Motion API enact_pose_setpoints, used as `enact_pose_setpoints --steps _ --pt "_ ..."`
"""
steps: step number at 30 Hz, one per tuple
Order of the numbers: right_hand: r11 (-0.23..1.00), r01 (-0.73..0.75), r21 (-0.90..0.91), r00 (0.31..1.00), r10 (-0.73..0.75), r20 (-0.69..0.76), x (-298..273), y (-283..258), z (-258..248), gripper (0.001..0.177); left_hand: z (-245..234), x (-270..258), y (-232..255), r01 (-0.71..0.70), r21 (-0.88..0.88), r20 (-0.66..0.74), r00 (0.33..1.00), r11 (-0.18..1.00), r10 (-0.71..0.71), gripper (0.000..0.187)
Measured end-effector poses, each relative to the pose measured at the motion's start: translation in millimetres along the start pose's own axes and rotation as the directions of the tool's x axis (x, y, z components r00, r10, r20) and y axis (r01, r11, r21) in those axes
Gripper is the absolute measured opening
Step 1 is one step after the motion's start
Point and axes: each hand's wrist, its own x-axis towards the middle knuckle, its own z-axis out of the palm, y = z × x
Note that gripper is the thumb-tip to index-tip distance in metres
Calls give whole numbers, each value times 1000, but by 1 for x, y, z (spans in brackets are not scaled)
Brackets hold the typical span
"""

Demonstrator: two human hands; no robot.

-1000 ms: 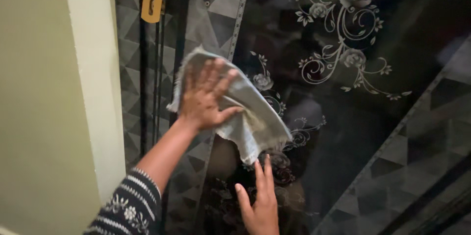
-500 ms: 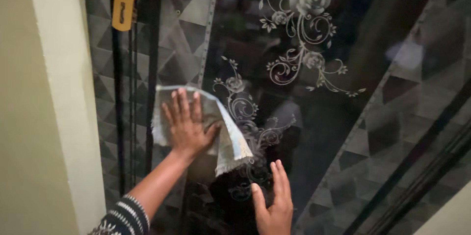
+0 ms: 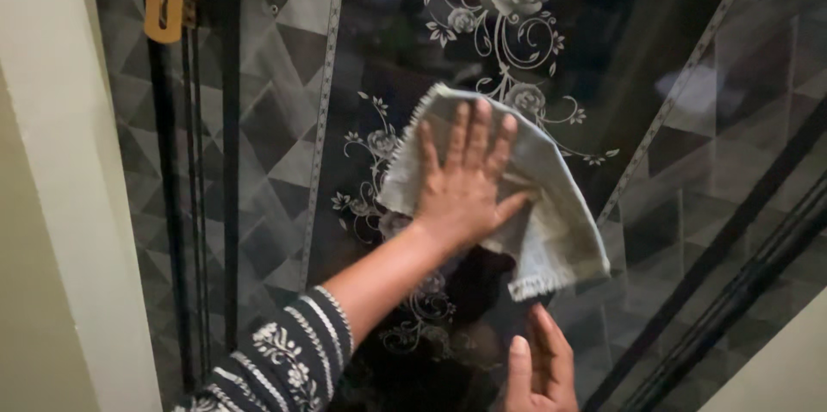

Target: The person wipes a dark glass door with a light-colored cloth. They use both hands to rub the surface in circular and back-and-forth motions, focusing on the lower section of the door.

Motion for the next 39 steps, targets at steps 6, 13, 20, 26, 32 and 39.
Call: enact_pose_setpoints --steps 6,13,20,26,32,39 --pt "983 -82 -161 985 56 -163 -11 -23 16 40 64 -53 13 -173 110 -275 941 979 198 101" --pt "579 372 -726 834 -551 -13 -19 -60 29 26 88 -130 -10 -82 33 -372 924 996 88 96" --pt "880 135 -456 980 -52 191 -51 -12 71 42 47 -164 -18 -11 -397 -211 974 918 -80 72" --pt "763 134 -632 990 -82 111 -41 33 70 63 38 -195 -30 -38 -560 -193 977 828 -86 58" --pt "453 225 -863 955 -278 103 12 54 66 87 48 -202 -25 -57 -666 -126 991 744 -37 50" --pt "493 384 -781 867 -484 121 88 31 119 79 46 -200 -29 -125 -697 -127 991 706 50 50"
